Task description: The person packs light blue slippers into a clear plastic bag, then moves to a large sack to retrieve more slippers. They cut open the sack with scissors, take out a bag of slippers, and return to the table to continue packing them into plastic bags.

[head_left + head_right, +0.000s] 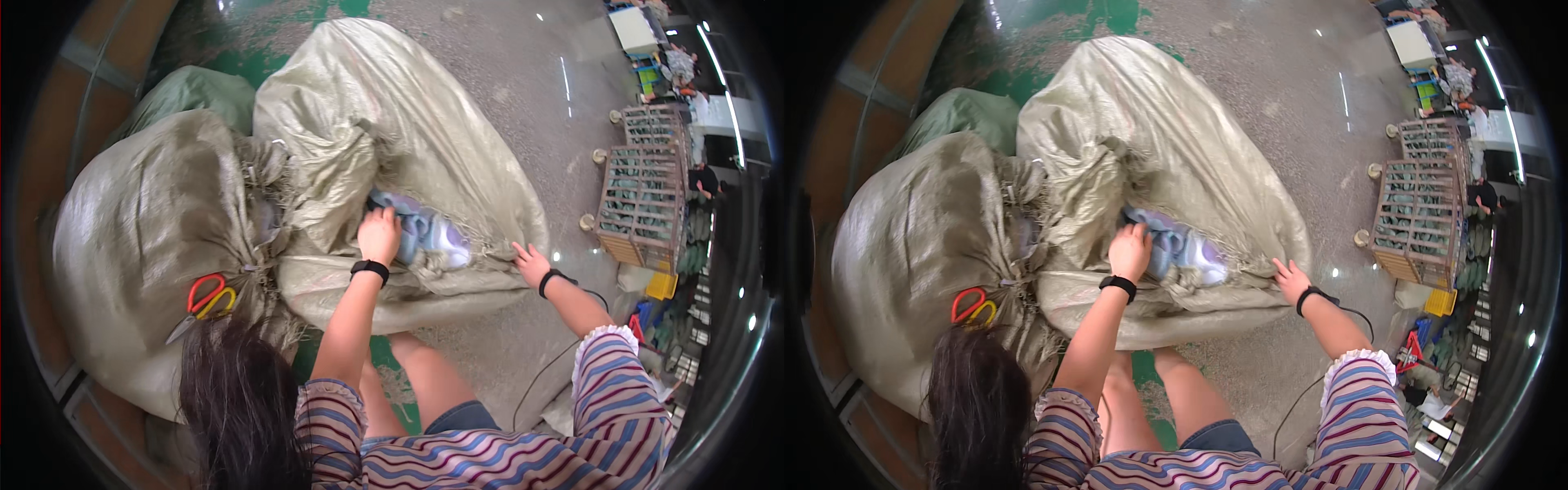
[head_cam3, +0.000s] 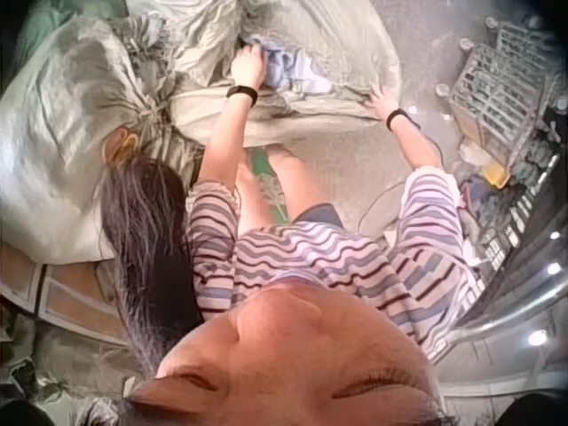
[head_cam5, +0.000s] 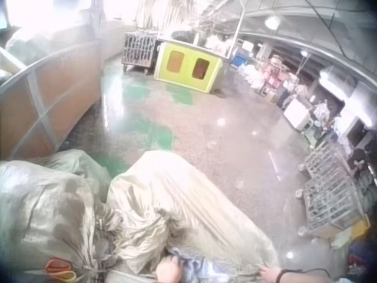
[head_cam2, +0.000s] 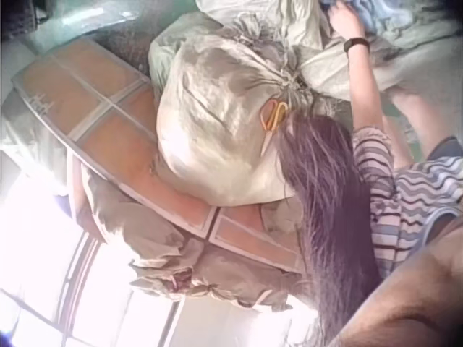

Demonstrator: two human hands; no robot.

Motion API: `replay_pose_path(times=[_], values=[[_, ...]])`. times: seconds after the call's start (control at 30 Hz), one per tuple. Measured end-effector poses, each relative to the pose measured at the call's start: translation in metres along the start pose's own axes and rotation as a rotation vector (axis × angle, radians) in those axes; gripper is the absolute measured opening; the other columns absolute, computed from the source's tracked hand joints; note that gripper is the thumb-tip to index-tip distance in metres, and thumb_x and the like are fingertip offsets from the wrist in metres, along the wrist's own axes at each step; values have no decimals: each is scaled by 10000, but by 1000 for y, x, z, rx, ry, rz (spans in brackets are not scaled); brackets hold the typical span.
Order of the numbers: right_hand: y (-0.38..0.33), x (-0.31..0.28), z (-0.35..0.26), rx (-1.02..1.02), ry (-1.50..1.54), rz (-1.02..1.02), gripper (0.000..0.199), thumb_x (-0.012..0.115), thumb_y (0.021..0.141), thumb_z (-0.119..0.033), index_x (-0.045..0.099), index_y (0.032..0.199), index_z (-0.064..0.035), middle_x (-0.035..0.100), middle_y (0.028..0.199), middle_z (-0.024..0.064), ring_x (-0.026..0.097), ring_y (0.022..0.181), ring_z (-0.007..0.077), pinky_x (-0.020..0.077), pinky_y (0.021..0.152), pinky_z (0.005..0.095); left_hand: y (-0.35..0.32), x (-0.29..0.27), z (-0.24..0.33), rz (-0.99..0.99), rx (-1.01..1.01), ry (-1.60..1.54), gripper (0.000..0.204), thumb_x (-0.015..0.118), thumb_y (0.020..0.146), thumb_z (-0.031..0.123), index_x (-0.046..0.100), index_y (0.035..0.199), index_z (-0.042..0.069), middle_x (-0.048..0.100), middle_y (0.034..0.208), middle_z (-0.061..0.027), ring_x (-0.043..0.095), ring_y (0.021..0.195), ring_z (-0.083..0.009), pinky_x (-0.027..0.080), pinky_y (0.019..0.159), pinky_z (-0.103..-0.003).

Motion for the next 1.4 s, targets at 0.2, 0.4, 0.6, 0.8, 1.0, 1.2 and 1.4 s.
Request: replay_pose_path(times=[0.2,0.4,0.6,0.8,1.0,1.2,1.4], values=[[34,-41,58,668,859,71,584,454,860,-486,361,1342,-169,601,1141,160,601,1007,337,431,835,565,-18,70,-20,-398,-507,46,1261,808,558,541,56,1437,38,335,1355,-277,434,1166,-435,432,905,-503],[15,-64,-29,297,287,19,804,572,732,-631,420,1367,-161,312,1460,73,144,1380,374,129,996,731,-122,101,-126,-251,-683,-721,985,831,565,271,290,1307,-85,515,1204,-225,539,1088,-297,453,899,-385],[-33,-8,-100,251,426,228,517,660,716,-398,598,1162,-145,513,1281,54,214,1378,282,85,1080,639,-140,79,-12,-242,-692,-185,1045,800,538,349,214,1323,-15,305,1312,-359,368,1214,-475,365,1003,-469],[-72,-36,-87,508,547,397,349,519,825,-294,615,1118,-133,554,1226,78,257,1360,288,80,1076,640,-200,78,-93,-58,-890,-267,812,817,576,315,420,1139,-116,519,1103,-244,539,978,-294,442,842,-360],[-108,-65,-162,326,544,314,421,460,859,-460,630,1124,-180,653,1068,57,289,1340,329,6,1042,700,-166,52,6,-240,-232,-67,572,622,787,481,649,791,-90,613,740,-293,611,809,-434,464,719,-467],[-140,-54,-197,367,784,205,536,400,886,-548,561,1232,-171,628,1142,34,434,1238,251,-4,1027,712,-79,-126,135,48,215,12,392,615,839,322,601,617,-1,535,518,-115,511,469,-234,395,476,-352],[-150,-60,-260,205,853,121,369,406,879,-205,603,1184,-135,619,1154,86,514,1145,284,267,942,659,-167,-253,311,177,101,-435,419,610,878,250,475,561,11,411,464,-13,355,459,-94,295,426,-317]])
Point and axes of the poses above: each hand's wrist, its own y-axis towards the middle knuckle, its own x-axis out of the palm, z = x × y, the point moved 9 cm from there along y, towards the middle knuckle
